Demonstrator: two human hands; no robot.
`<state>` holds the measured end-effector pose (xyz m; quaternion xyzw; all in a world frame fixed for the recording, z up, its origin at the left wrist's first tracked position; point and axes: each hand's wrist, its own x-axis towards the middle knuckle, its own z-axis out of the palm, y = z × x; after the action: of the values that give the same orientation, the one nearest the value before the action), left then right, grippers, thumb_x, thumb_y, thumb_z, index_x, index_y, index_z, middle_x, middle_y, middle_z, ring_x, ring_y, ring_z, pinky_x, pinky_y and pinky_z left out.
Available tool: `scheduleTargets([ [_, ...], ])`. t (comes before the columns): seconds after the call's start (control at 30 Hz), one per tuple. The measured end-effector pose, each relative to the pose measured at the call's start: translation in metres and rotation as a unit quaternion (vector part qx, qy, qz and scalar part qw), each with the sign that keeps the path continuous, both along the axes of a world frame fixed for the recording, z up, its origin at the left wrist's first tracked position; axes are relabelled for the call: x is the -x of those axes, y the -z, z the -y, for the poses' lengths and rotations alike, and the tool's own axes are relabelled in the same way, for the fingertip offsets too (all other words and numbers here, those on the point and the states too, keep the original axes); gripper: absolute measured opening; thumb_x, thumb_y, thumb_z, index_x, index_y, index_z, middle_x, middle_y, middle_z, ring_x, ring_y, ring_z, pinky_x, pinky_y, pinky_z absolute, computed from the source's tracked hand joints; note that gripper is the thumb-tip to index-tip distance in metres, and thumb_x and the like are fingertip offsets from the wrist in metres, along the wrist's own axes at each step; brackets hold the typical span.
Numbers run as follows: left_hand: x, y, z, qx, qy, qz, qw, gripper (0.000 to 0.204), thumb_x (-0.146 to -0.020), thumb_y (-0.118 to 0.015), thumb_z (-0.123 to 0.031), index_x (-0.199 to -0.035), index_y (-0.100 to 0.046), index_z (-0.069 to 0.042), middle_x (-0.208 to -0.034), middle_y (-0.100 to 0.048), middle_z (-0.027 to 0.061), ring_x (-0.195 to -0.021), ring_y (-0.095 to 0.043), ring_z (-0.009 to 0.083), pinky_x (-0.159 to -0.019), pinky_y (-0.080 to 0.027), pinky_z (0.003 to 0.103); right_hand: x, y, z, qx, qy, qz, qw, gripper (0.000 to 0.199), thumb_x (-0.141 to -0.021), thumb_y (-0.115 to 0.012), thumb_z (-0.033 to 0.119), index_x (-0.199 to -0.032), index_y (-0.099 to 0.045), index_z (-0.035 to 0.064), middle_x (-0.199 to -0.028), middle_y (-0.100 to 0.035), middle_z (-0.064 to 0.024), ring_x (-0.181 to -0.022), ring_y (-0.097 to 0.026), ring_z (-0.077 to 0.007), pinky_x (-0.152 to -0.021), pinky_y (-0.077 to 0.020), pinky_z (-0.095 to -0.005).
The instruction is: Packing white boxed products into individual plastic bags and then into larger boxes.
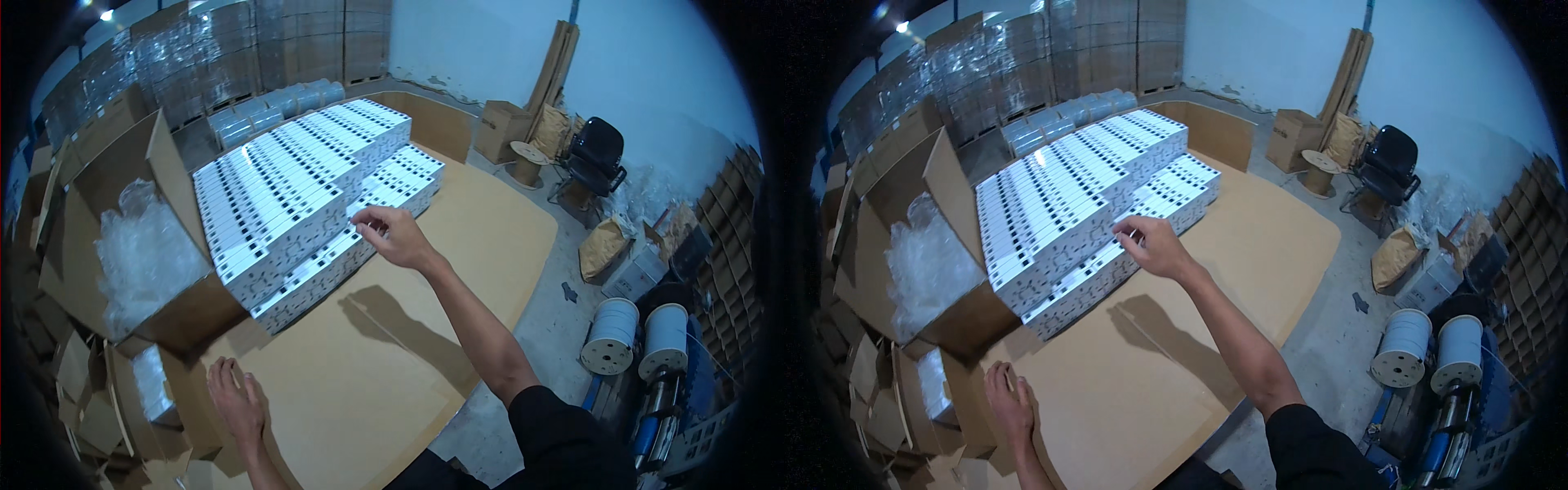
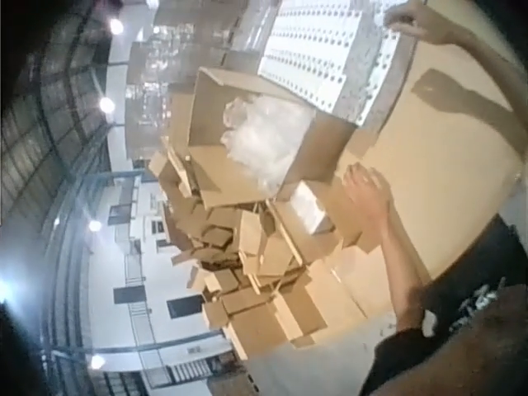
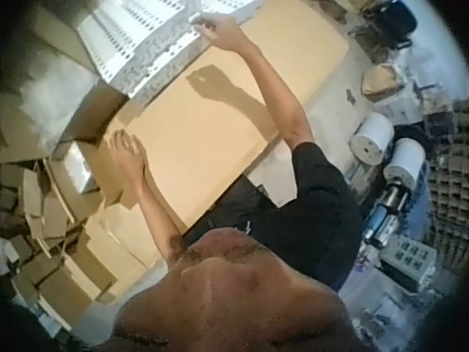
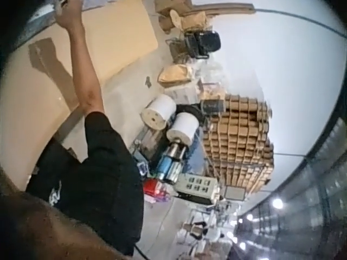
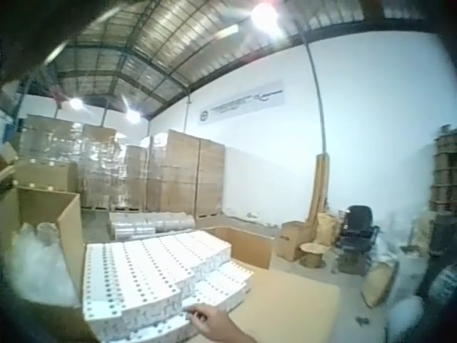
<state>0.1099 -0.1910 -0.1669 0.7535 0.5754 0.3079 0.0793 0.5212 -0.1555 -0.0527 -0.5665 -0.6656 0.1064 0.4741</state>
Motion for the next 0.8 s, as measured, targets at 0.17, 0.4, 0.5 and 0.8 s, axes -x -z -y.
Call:
scheduleTargets([
  [0.17, -0.003, 0.005, -0.024, 0.002, 0.004, 0.045, 0.999, 0.036, -0.09, -0.063, -0.008, -0.125, -0.058, 0.001, -0.137, -0.053, 0.0208, -0.133, -0.045, 0.0407, -0.115, -0.032, 0.049, -0.075, 0.003, -0.058, -0.062, 0.053, 0.048, 0.995, 0.02, -0.088, -0.063, 0.006, -0.106, -0.069, 0.0001, -0.085, -0.072, -0.0122, -0.069, -0.068, -0.0213, -0.068, -0.0549, -0.0331],
  [0.4, -0.006, -0.023, -0.026, -0.051, 0.036, -0.037, 0.997, 0.034, -0.096, -0.058, -0.016, -0.124, -0.06, 0.003, -0.132, -0.057, 0.0238, -0.125, -0.052, 0.0427, -0.108, -0.04, 0.049, -0.158, -0.004, -0.14, 0.038, 0.184, 0.151, 0.97, 0.056, -0.086, -0.065, 0.008, -0.139, -0.049, 0.0116, -0.131, -0.054, -0.0213, -0.121, -0.056, -0.0385, -0.103, -0.0463, -0.0466],
  [0.5, -0.017, -0.039, -0.025, -0.079, 0.039, -0.073, 0.993, 0.037, -0.1, -0.056, -0.026, -0.121, -0.062, 0.004, -0.124, -0.062, 0.0246, -0.116, -0.057, 0.0435, -0.101, -0.045, 0.049, -0.174, -0.005, -0.16, 0.095, 0.231, 0.13, 0.959, 0.068, -0.088, -0.065, 0.01, -0.151, -0.039, 0.0164, -0.143, -0.044, -0.0239, -0.131, -0.051, -0.0418, -0.11, -0.0438, -0.0462],
  [0.8, -0.021, -0.047, -0.03, -0.065, 0.026, -0.096, 0.993, 0.034, -0.098, -0.057, -0.023, -0.119, -0.063, 0.003, -0.123, -0.063, 0.0217, -0.114, -0.058, 0.0408, -0.101, -0.045, 0.047, -0.183, 0.01, -0.195, 0.097, 0.265, 0.144, 0.949, 0.065, -0.087, -0.065, 0.003, -0.145, -0.046, 0.0229, -0.136, -0.044, -0.0208, -0.123, -0.056, -0.0415, -0.104, -0.0479, -0.048],
])
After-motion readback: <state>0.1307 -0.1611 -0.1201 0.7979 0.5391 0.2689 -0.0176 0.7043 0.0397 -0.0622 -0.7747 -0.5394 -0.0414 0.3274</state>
